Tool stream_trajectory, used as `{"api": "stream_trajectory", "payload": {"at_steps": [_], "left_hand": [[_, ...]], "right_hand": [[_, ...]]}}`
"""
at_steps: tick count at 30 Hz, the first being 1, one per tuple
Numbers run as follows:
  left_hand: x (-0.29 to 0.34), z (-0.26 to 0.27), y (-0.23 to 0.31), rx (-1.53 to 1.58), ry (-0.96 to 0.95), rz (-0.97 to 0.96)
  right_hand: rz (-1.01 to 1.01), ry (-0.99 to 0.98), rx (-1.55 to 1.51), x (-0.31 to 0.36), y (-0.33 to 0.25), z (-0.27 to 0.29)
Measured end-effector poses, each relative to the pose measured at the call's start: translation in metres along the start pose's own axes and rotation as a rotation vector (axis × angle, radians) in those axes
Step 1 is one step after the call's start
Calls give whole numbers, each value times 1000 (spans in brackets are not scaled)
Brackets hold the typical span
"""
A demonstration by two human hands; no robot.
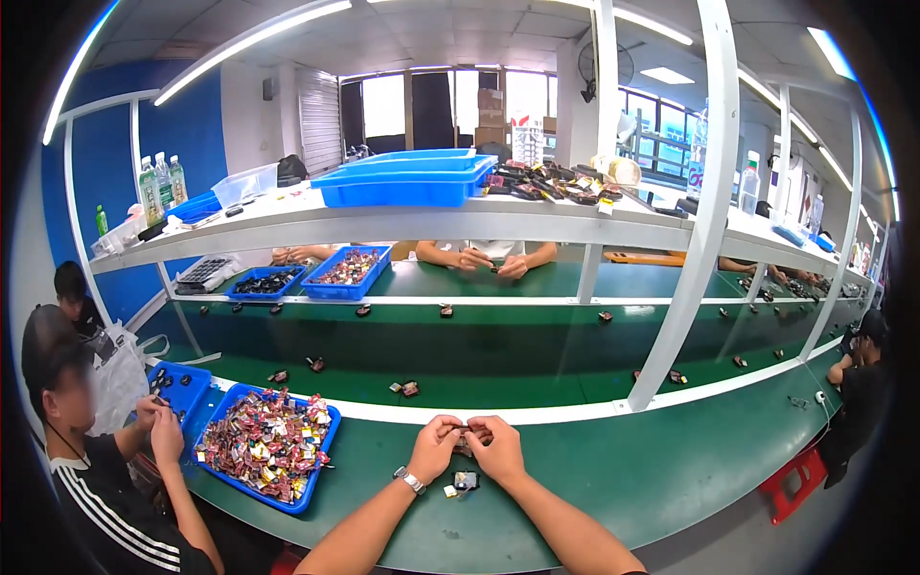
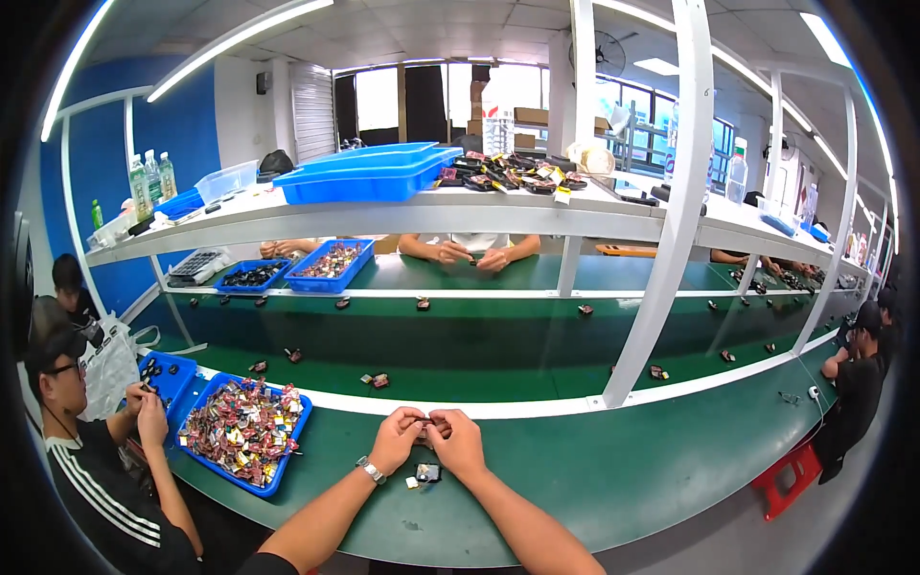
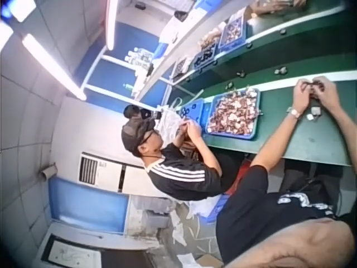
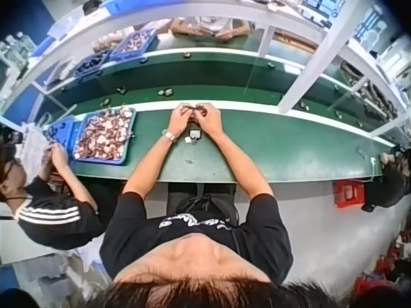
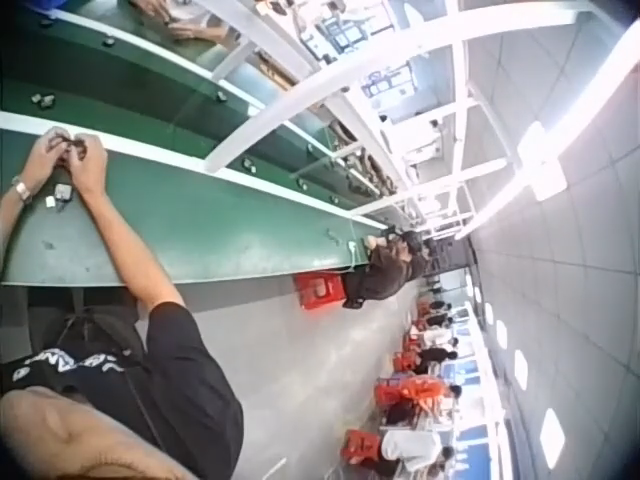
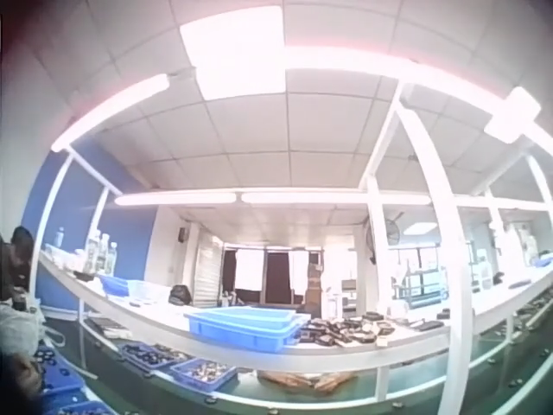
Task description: Assembling small electronic circuit board components on an industrial production line.
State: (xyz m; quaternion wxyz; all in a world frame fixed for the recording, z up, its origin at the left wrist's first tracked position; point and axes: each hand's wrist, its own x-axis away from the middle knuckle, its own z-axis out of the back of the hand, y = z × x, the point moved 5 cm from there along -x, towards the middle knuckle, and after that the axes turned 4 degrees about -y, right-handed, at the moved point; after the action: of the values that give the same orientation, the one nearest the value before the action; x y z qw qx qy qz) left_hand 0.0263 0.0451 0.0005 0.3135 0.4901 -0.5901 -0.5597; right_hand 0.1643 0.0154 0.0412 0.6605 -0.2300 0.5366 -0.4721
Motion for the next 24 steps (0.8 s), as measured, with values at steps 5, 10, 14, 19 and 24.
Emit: {"api": "stream_trajectory", "payload": {"at_steps": [5,10,14,19,24], "left_hand": [[0,1,-2,-136,20,-53],[1,-5,7,-113,-8,-87],[1,0,2,-120,-13,-87],[0,-2,0,-74,-41,-56],[-2,12,5,-186,117,-139]], "right_hand": [[-18,-3,-29,0,7,-3],[-72,-9,-35,-1,9,-2],[-76,-21,-54,-1,2,-2],[-88,-48,-47,-1,3,1],[-221,86,-106,-15,43,12]]}}
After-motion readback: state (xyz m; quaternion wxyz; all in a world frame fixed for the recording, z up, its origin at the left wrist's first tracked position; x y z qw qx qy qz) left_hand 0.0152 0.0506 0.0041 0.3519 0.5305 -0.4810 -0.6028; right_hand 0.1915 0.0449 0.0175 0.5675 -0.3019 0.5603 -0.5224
